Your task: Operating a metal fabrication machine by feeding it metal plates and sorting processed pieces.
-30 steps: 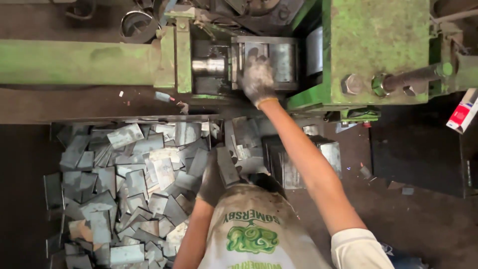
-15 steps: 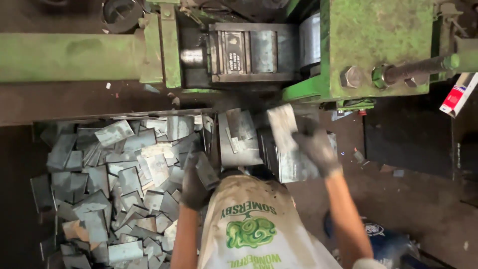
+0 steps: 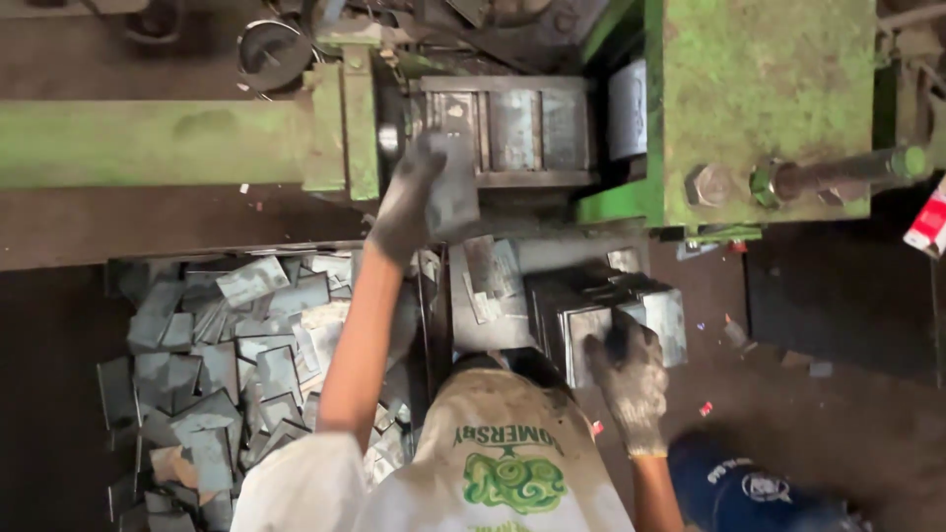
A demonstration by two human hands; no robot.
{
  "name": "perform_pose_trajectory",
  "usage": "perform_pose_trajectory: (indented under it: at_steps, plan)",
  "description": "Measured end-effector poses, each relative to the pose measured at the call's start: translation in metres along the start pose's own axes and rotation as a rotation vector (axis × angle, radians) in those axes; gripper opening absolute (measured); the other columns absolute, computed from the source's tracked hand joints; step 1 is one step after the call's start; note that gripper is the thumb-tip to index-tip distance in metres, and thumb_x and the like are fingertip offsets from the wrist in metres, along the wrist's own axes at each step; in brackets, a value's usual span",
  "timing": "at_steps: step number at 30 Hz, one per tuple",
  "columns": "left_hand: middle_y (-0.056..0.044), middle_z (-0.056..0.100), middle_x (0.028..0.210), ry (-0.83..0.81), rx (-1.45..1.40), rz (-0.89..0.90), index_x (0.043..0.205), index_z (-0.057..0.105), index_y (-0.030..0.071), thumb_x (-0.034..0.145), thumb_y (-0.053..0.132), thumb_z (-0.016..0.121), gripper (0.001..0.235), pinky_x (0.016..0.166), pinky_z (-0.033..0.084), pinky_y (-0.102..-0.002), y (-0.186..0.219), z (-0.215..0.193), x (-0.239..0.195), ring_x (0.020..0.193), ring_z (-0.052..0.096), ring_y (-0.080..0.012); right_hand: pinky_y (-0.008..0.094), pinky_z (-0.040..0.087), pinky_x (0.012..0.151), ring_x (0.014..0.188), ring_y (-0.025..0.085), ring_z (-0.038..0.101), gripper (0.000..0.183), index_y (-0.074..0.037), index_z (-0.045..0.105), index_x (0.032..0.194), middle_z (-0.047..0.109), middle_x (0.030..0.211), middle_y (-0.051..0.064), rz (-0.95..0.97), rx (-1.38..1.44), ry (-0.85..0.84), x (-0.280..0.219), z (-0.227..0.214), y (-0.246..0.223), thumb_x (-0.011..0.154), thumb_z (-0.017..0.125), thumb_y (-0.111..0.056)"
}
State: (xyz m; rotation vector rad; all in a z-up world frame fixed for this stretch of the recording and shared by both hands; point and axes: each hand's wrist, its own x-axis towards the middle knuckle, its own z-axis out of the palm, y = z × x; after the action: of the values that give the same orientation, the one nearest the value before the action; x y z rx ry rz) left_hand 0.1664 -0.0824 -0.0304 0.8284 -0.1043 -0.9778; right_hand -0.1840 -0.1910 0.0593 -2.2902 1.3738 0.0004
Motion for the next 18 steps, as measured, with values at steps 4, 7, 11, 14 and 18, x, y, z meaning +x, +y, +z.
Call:
perform_pose_trajectory:
  at_steps: [4,7,11,14,18]
  plan:
    - [-0.007,0.064,0.125,0.139,0.288,0.153,0.143,0.057,0.008,0.099,0.033,0.068,0.052,0.096,0.049,-0.034,0.027,-0.001,0.050,0.114,0.057,-0.0188,0.048,0.050,0.094,0.112,0.037,0.063,0.055,-0.012,0.065,0.130,0.065,0.122,0.016,0.007,0.097,-0.009,0.008,-0.002,-0.016,0.081,0.075,-0.036]
    - [-0.003,0.062,0.112,0.227,0.297,0.094,0.140,0.055,0.014,0.094,0.035,0.068,0.052,0.081,0.051,-0.033,0.053,0.015,0.043,0.099,0.058,-0.0159,0.044,0.052,0.094,0.112,0.033,0.066,0.047,-0.011,0.067,0.124,0.067,0.125,0.013,-0.099,0.196,-0.059,0.027,-0.002,-0.046,0.082,0.074,-0.032]
    - [-0.001,0.061,0.099,0.197,0.177,0.001,0.134,0.056,0.015,0.092,0.038,0.071,0.050,0.066,0.053,-0.030,0.040,0.007,0.001,0.082,0.060,-0.0135,0.046,0.046,0.103,0.122,0.036,0.060,0.040,-0.004,0.066,0.128,0.066,0.130,0.019,-0.539,0.310,-0.057,0.081,0.009,-0.113,0.091,0.067,-0.020]
    - [0.001,0.065,0.099,0.170,0.240,-0.082,0.133,0.059,0.018,0.090,0.047,0.066,0.052,0.062,0.055,-0.027,0.060,0.063,-0.077,0.080,0.066,-0.0094,0.043,0.040,0.119,0.137,0.036,0.053,0.045,-0.004,0.059,0.139,0.058,0.144,0.018,-0.731,0.176,0.022,0.153,0.052,-0.177,0.098,0.058,-0.020]
    - [-0.003,0.066,0.101,0.172,0.031,-0.219,0.135,0.053,0.017,0.089,0.045,0.069,0.056,0.052,0.049,-0.028,-0.014,0.022,-0.123,0.077,0.067,-0.0163,0.050,0.032,0.123,0.143,0.038,0.045,0.052,-0.003,0.054,0.143,0.051,0.151,0.019,-0.883,-0.091,0.084,0.198,0.112,-0.203,0.098,0.060,-0.028]
